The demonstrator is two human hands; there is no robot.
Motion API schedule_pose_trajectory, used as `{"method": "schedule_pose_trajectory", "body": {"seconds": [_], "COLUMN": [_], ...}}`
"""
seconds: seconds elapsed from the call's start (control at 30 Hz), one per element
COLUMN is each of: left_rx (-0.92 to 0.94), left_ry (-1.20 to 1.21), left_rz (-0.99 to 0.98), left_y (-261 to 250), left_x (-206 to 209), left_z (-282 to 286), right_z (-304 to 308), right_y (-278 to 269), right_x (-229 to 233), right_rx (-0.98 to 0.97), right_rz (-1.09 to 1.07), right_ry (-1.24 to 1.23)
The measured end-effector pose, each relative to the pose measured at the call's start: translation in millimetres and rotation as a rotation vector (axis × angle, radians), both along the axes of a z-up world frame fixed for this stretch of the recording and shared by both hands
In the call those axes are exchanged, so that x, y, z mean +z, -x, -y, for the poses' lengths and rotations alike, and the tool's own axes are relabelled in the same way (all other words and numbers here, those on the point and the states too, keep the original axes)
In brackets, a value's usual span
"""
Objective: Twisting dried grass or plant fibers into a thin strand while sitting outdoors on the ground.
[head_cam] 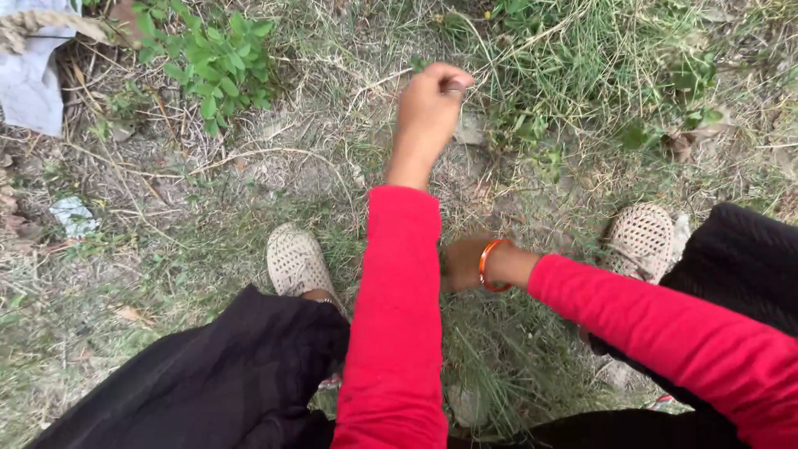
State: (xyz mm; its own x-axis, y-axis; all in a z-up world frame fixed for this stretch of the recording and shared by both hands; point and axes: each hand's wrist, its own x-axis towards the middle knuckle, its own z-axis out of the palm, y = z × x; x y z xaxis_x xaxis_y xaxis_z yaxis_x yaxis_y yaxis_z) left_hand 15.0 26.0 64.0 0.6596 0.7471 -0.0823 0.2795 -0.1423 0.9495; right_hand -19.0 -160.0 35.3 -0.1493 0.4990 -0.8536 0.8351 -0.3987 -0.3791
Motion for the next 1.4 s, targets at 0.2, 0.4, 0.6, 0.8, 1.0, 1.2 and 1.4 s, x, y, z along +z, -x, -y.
{"method": "schedule_pose_trajectory", "body": {"seconds": [0.2,0.4,0.6,0.8,1.0,1.2,1.4], "left_rx": [-0.133,-0.112,-0.07,-0.104,-0.083,-0.088,-0.072], "left_ry": [0.076,0.07,0.024,0.06,0.015,0.025,-0.05], "left_rz": [-0.172,-0.182,-0.15,-0.185,-0.24,-0.253,-0.211], "left_y": [-5.0,-2.1,5.2,15.0,32.4,55.1,55.4], "left_x": [18.2,2.3,-27.0,-35.2,-47.0,-24.4,-16.0], "left_z": [23.5,19.8,29.1,37.8,48.0,58.4,66.7], "right_z": [18.3,38.6,25.2,57.0,76.6,65.6,-18.1], "right_y": [28.8,62.5,56.4,47.6,42.0,39.9,-68.1], "right_x": [-10.8,-69.3,-22.5,-147.3,-175.0,-90.2,10.5], "right_rx": [0.094,0.02,-0.224,0.193,0.153,0.366,0.063], "right_rz": [-0.125,0.198,0.186,0.062,0.085,-0.389,0.143], "right_ry": [-0.039,-0.107,0.068,-0.29,-0.241,-0.086,-0.206]}}
